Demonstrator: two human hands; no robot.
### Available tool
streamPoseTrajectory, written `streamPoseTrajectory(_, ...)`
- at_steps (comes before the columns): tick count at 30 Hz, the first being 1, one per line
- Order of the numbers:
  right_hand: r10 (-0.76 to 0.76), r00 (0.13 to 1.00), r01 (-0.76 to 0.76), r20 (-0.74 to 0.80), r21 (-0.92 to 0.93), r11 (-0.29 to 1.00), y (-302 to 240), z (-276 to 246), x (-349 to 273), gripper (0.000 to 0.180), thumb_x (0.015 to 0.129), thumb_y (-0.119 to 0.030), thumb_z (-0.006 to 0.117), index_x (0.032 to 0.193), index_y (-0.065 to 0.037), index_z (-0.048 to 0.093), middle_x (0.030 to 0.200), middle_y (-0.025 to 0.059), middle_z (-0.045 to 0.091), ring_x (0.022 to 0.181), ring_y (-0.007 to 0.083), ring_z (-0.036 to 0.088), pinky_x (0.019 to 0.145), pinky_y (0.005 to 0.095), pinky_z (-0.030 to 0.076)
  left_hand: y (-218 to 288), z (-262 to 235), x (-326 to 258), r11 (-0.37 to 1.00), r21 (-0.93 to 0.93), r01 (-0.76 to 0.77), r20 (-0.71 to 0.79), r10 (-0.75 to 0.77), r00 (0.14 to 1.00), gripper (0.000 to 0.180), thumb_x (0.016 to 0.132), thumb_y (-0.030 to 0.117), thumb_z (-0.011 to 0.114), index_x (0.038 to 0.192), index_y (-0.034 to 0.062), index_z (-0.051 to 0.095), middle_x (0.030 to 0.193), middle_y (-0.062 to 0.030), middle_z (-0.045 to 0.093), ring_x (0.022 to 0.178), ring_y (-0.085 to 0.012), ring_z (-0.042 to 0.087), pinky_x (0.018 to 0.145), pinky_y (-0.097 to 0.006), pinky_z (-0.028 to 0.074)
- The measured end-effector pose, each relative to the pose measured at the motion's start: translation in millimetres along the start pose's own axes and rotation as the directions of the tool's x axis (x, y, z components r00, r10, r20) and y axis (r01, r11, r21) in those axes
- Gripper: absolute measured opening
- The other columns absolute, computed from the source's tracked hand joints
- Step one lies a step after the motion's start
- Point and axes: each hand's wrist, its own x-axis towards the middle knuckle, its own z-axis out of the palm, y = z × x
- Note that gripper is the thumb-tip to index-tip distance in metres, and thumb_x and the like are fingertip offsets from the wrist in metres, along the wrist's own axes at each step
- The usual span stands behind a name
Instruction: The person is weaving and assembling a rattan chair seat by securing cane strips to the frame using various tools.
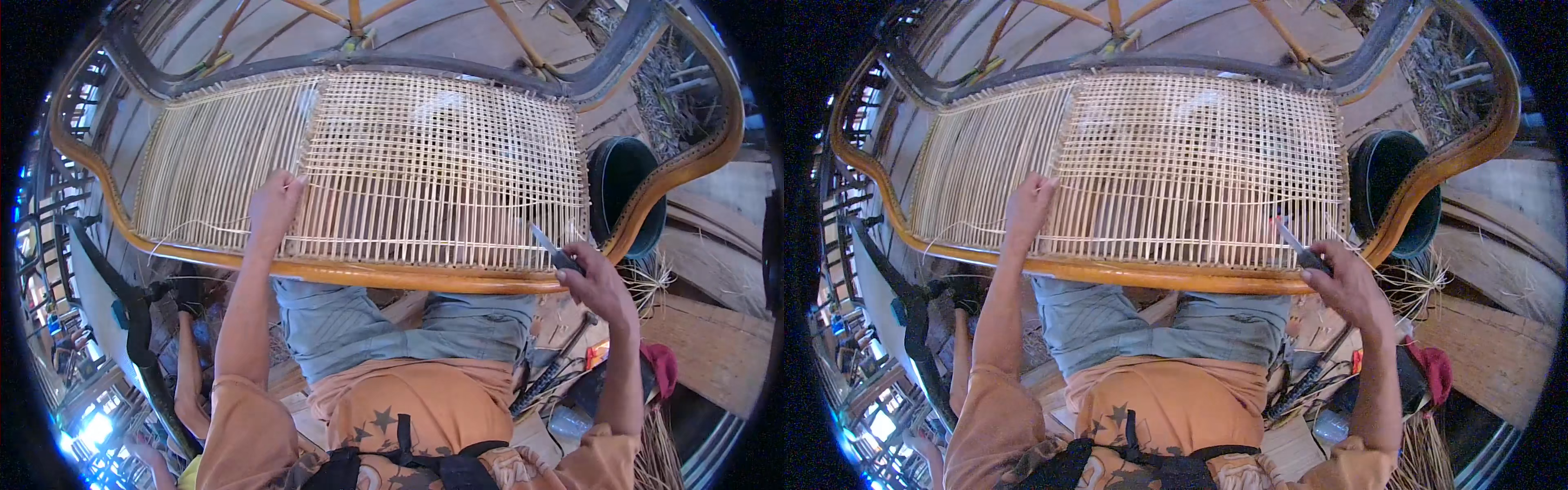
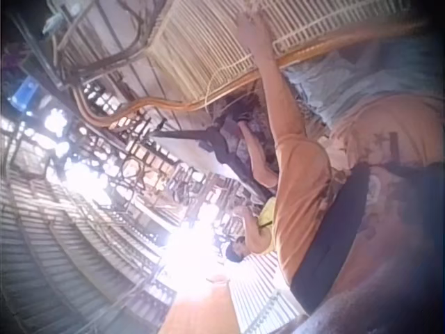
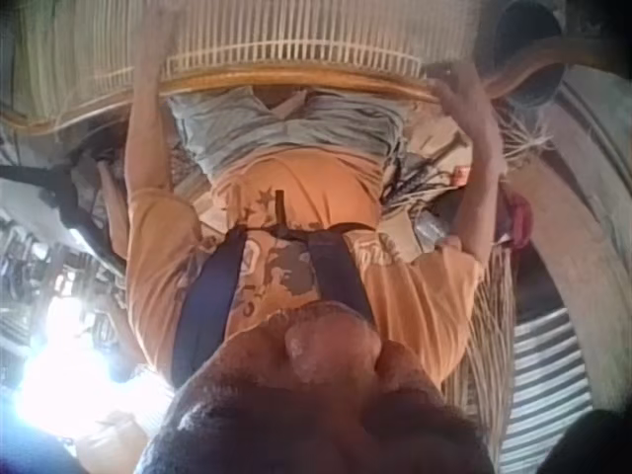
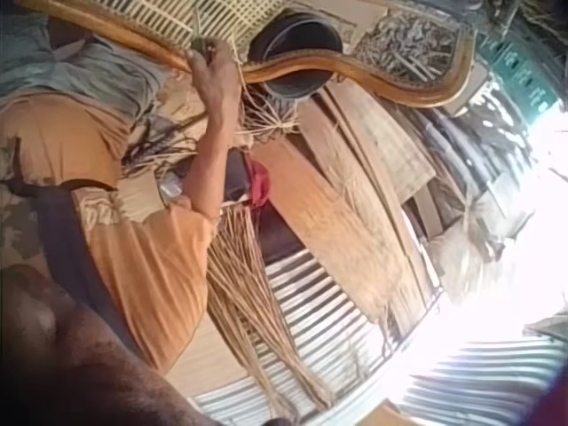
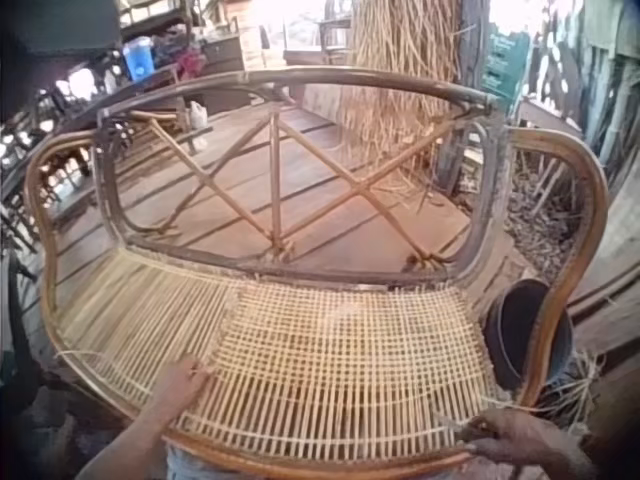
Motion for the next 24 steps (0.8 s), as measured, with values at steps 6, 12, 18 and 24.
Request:
streamPoseTrajectory(6,0.008,0.898,0.181,0.44,-0.387,0.904,-45.8,-30.4,62.7,0.023,0.083,-0.02,0.06,0.093,-0.001,0.068,0.064,0.0053,0.06,0.055,0.0111,0.054,0.052,0.0284,0.044,9.4,5.4,5.3,0.977,-0.184,0.106,0.045,-0.099,0.994,0.037,0.088,0.038,0.06,0.075,0.0041,0.055,0.056,-0.0083,0.055,0.049,-0.0198,0.056,0.05,-0.035,0.044)
streamPoseTrajectory(12,-0.041,0.907,0.205,0.418,-0.357,0.911,-67.4,-40.3,104.7,0.029,0.086,-0.03,0.059,0.088,-0.003,0.069,0.064,0.005,0.064,0.054,0.0128,0.058,0.049,0.0296,0.045,4.7,-0.8,2.9,0.983,-0.177,0.047,-0.005,-0.048,0.999,0.032,0.088,0.031,0.061,0.074,0.0032,0.054,0.053,-0.0062,0.053,0.047,-0.0136,0.051,0.047,-0.032,0.041)
streamPoseTrajectory(18,-0.123,0.961,0.185,0.248,-0.244,0.952,-49.7,-20.0,93.5,0.028,0.087,-0.031,0.058,0.087,-0.005,0.067,0.062,0.0065,0.058,0.058,0.013,0.055,0.056,0.0299,0.044,24.1,-15.0,4.3,0.993,-0.063,0.101,0.079,-0.096,0.992,0.03,0.087,0.03,0.063,0.077,0.0023,0.055,0.057,-0.0104,0.054,0.053,-0.0198,0.055,0.053,-0.036,0.044)
streamPoseTrajectory(24,-0.068,0.98,0.168,-0.187,0.596,0.785,32.6,9.5,30.7,0.029,0.08,-0.021,0.067,0.098,0.0,0.061,0.069,-0.0015,0.053,0.052,0.0062,0.047,0.045,0.0226,0.037,145.7,-1.4,12.9,0.925,0.165,-0.343,0.129,0.324,0.937,0.064,0.084,0.043,0.06,0.133,0.0031,0.048,0.142,-0.0179,0.036,0.135,-0.0353,0.029,0.112,-0.048,0.02)
